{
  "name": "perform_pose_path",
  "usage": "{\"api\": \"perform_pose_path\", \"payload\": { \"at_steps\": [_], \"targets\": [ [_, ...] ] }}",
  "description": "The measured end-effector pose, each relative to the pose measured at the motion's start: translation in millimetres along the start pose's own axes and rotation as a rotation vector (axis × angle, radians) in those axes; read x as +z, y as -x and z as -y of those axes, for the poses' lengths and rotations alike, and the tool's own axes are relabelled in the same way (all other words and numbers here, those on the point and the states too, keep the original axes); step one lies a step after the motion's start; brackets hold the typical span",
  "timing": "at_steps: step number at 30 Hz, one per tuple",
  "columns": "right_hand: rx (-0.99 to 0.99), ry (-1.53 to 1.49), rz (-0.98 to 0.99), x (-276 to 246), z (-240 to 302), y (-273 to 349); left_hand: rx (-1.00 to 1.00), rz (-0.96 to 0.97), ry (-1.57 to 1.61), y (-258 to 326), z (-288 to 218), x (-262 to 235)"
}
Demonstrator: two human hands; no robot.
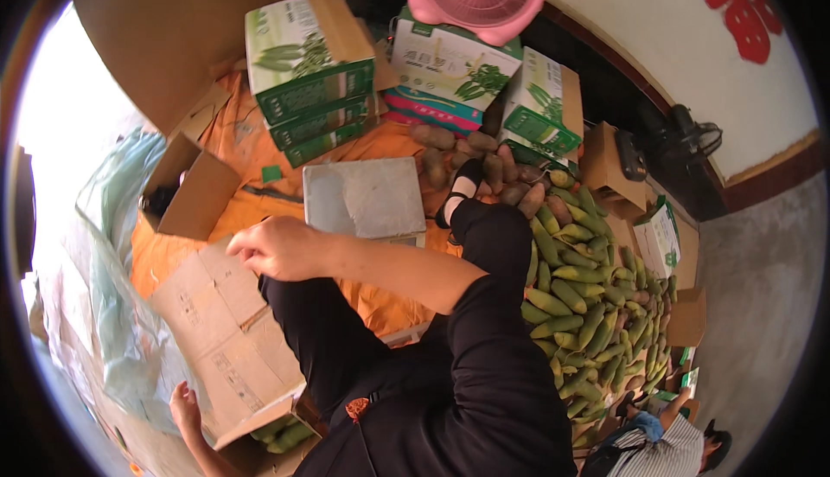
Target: Sort and pack mangoes into cardboard boxes while weighing them on a scale.
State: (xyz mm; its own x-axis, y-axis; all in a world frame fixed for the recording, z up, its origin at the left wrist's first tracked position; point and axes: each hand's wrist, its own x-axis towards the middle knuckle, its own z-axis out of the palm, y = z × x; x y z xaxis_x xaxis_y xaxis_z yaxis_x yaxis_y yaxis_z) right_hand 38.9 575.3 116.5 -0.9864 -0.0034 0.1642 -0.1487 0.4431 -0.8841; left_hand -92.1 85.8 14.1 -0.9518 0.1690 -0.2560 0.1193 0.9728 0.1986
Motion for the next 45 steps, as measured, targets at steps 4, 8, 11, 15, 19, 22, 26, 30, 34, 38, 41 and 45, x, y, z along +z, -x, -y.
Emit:
{"api": "perform_pose_path", "payload": {
  "at_steps": [4, 8, 11, 15, 19, 22, 26, 30, 34, 38, 41, 45],
  "targets": [
    [0.184, 0.135, -0.101, -63, -34, 42, 0.332, 0.077, 0.042, -25, -109, 2],
    [0.308, 0.207, -0.256, -109, -79, 90, 0.623, 0.128, 0.2, -39, -242, 1],
    [0.354, 0.241, -0.269, -136, -107, 111, 0.77, 0.107, 0.287, -39, -320, -7],
    [0.498, 0.264, -0.414, -199, -132, 165, 0.999, 0.168, 0.189, -5, -427, -14],
    [0.633, 0.039, -0.735, -263, -193, 259, 1.105, 0.339, 0.014, 14, -482, 16],
    [0.755, 0.094, -0.934, -294, -238, 332, 1.155, 0.29, -0.079, 7, -487, 53],
    [0.934, -0.036, -1.436, -316, -277, 401, 1.046, 0.371, -0.198, 2, -490, 59],
    [1.066, -0.128, -1.597, -340, -344, 458, 0.949, 0.434, -0.202, -15, -489, 64],
    [1.219, 0.25, -1.549, -385, -380, 541, 0.992, 0.501, -0.254, -24, -511, 88],
    [1.139, 0.362, -1.672, -407, -382, 513, 0.859, 0.564, -0.3, -20, -518, 88],
    [1.14, 0.164, -1.649, -427, -367, 499, 0.857, 0.562, -0.319, -19, -522, 94],
    [1.063, -0.023, -1.608, -438, -363, 496, 0.88, 0.546, -0.304, -17, -532, 99]
  ]
}}
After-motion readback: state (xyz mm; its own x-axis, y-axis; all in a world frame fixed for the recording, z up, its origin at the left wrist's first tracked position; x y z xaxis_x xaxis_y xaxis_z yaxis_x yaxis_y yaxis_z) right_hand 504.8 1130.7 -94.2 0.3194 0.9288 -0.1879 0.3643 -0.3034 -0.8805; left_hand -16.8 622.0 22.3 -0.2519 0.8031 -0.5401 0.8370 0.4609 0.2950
